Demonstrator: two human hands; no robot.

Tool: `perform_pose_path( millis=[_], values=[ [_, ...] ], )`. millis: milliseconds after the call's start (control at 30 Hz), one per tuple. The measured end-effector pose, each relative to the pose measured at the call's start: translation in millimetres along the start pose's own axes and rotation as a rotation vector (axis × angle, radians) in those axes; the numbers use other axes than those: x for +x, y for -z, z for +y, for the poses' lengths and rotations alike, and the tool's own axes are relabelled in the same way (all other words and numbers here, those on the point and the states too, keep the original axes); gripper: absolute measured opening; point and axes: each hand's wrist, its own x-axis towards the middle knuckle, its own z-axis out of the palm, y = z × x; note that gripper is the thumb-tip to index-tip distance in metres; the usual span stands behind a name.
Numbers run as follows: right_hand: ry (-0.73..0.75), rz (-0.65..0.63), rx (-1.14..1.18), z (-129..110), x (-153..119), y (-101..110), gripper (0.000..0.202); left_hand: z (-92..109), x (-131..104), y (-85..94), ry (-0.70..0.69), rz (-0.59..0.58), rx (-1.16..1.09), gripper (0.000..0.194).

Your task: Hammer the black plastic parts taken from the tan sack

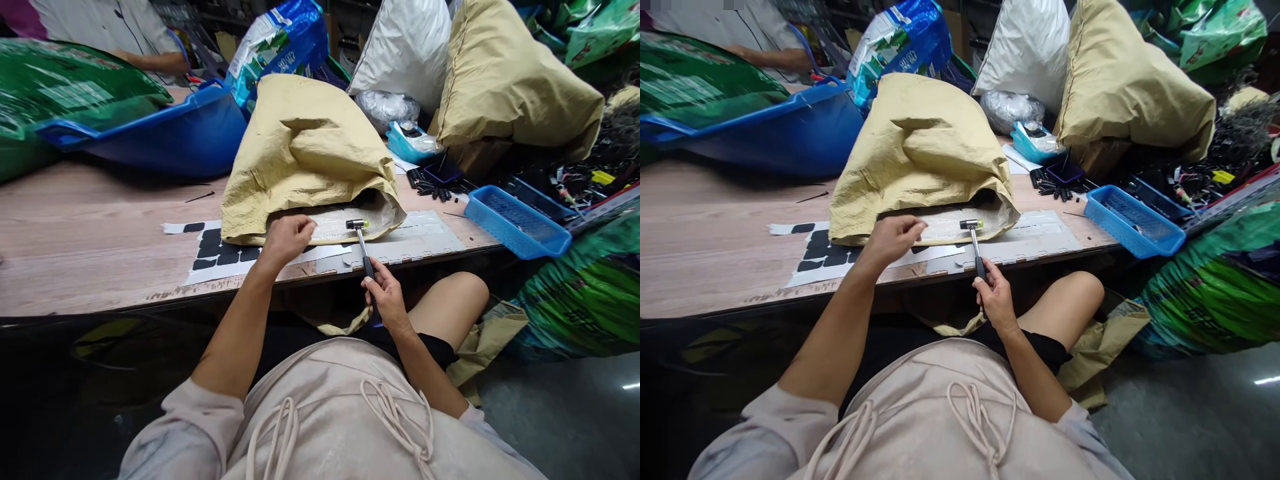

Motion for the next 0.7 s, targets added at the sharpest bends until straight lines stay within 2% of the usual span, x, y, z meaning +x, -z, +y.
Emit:
perform_pose_path(
  millis=[67,133,200,367,467,567,700],
  values=[
    [0.003,-0.002,0.004,0,0,1,0.079,-11,33,-3.2,0.113,0.156,0.184,0.023],
    [0.002,-0.007,0.006,1,0,1,0.078,-22,58,-9.3,0.185,0.217,0.283,0.031],
    [0.003,-0.013,0.007,1,0,2,0.078,-29,73,-13.6,0.211,0.206,0.314,0.036],
    [0.000,-0.012,0.012,1,0,2,0.080,-33,94,-15.2,0.237,0.122,0.310,0.033],
    [-0.001,-0.015,0.015,0,0,2,0.080,-35,98,-14.7,0.215,0.158,0.328,0.032],
    [0.002,-0.022,0.021,1,0,2,0.080,-30,88,-14.6,0.174,0.127,0.333,0.026],
    [0.015,-0.004,0.018,4,1,2,0.077,-11,55,-21.4,-0.057,0.084,0.267,0.024]
  ],
)
